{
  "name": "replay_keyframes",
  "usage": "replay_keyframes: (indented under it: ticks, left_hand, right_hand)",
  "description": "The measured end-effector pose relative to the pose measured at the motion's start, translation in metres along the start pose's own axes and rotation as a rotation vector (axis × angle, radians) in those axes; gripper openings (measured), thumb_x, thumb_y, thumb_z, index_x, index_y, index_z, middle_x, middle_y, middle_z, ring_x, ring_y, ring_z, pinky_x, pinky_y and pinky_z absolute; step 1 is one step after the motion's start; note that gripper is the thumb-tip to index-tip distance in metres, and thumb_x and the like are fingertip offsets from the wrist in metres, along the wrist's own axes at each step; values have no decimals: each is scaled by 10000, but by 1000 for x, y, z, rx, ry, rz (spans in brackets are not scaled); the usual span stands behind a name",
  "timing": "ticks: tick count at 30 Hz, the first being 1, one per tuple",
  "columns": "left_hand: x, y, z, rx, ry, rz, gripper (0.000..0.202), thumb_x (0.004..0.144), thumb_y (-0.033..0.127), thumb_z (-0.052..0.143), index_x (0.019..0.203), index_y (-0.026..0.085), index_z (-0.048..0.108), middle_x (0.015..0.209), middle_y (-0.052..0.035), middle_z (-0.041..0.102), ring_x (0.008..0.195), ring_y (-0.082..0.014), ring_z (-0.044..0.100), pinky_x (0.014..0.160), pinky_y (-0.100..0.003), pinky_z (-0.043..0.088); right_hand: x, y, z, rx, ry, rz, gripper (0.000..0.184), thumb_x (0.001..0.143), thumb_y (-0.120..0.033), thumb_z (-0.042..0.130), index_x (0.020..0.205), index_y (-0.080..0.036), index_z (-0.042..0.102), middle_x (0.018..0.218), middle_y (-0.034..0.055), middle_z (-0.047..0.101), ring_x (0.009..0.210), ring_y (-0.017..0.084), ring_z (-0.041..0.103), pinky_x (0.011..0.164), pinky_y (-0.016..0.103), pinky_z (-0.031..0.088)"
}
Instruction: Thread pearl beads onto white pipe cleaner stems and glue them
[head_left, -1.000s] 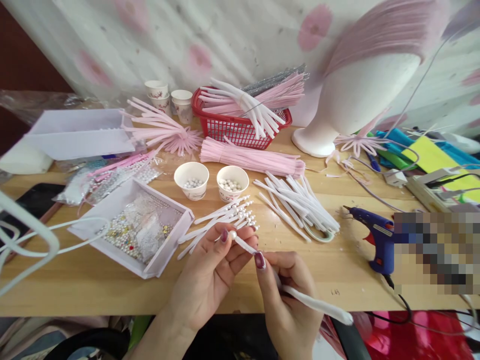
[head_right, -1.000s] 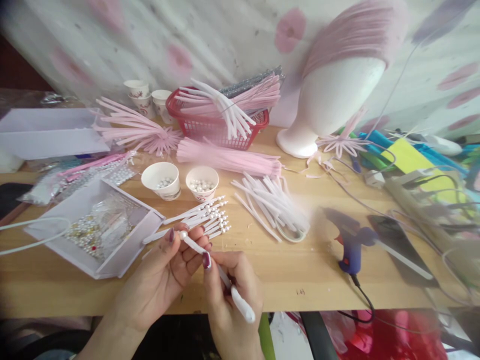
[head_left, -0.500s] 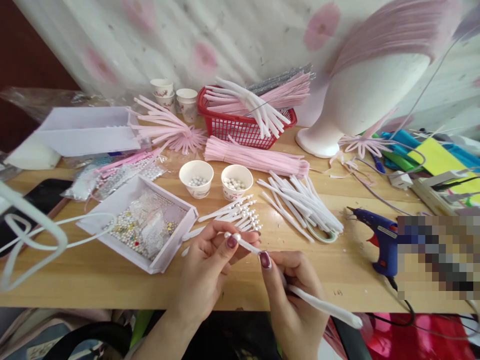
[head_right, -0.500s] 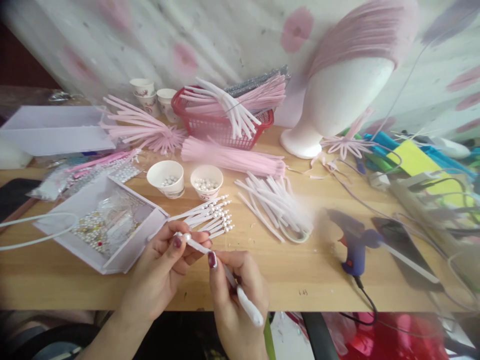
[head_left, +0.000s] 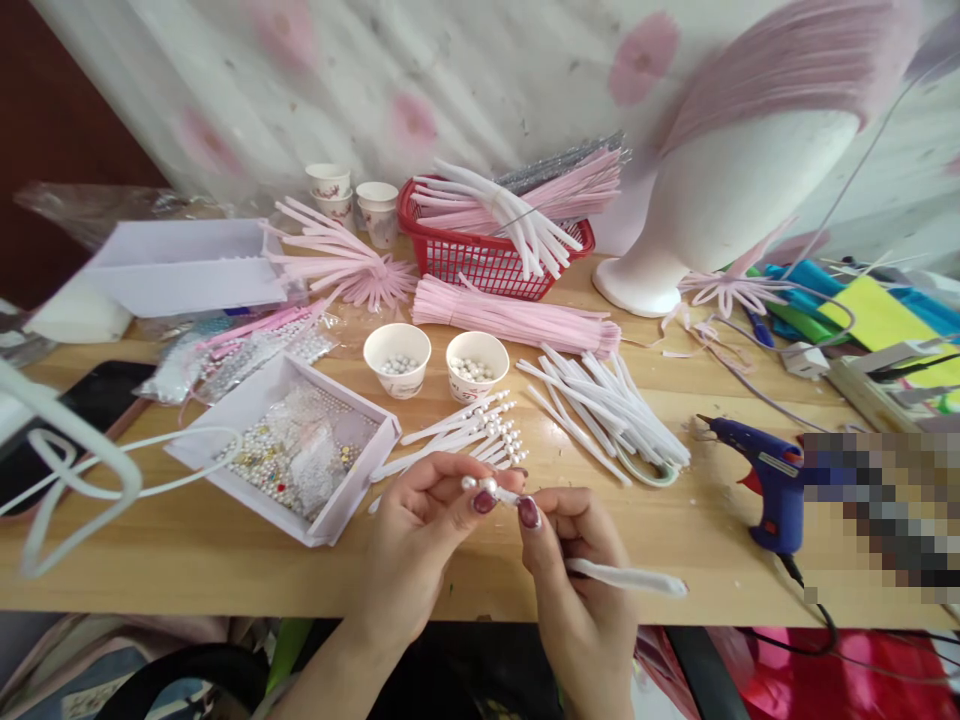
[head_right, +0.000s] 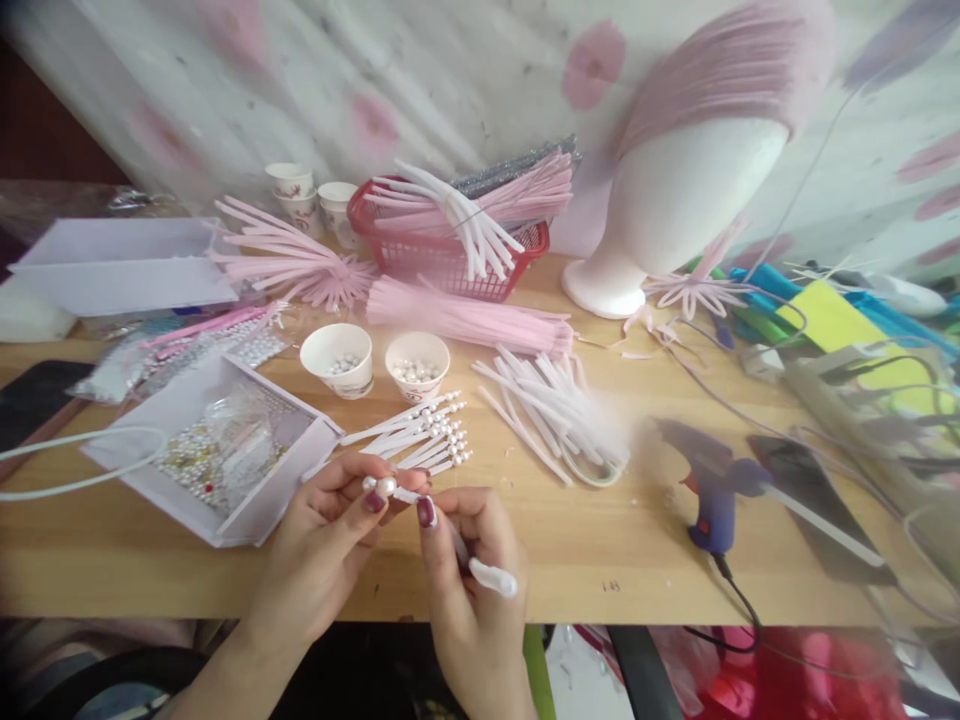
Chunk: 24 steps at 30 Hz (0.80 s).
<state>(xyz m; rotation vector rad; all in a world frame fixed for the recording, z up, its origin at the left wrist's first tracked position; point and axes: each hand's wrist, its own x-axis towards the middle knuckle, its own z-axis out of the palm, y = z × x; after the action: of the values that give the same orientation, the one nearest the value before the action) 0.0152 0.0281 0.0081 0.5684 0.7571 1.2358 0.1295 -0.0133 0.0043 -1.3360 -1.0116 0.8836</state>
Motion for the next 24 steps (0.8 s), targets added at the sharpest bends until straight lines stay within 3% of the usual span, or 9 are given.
replay_keyframes:
  ticks: [7, 10, 13, 18, 24]
  left_hand:
    - [-7, 7, 1, 51, 73, 16, 220, 698, 374, 958, 798, 232, 823, 794, -15, 849, 859, -185, 816, 873, -228, 608]
    - [-9, 9, 0, -60, 50, 10, 213, 735, 387, 934, 852, 230, 851, 812, -6, 856, 850, -161, 814, 868, -193, 602]
    - [-10, 15, -5, -217, -32, -64, 238, 792, 389, 896, 927, 198, 855, 900, -31, 867, 872, -154, 813, 863, -194, 615]
    - [-19, 25, -13, -335, -170, -190, 193, 869, 352, 833, 951, 178, 846, 990, -64, 865, 952, -181, 814, 902, -244, 624]
    - [-27, 21, -21, -396, -230, -274, 233, 920, 385, 770, 932, 166, 849, 967, -69, 865, 968, -181, 814, 892, -224, 611]
  right_hand:
    - [1, -2, 5, 159, -98, 105, 338, 981, -539, 673, 903, -217, 605, 631, -87, 407, 547, 108, 299, 519, 248, 251]
    - [-1, -5, 2, 357, -238, 221, 426, 971, -664, 603, 1020, -243, 560, 651, -103, 339, 531, 108, 219, 497, 235, 223]
    - [-6, -7, -2, 488, -410, 322, 515, 944, -774, 517, 1001, -262, 513, 659, -108, 285, 523, 107, 151, 479, 226, 180]
    - [-20, -12, -2, 407, -631, 312, 503, 995, -715, 499, 905, -221, 533, 677, -80, 330, 549, 98, 230, 498, 236, 192]
    - [-24, -20, 5, 229, -757, 215, 624, 1033, -707, 391, 779, -174, 594, 626, -53, 392, 527, 93, 324, 484, 229, 250]
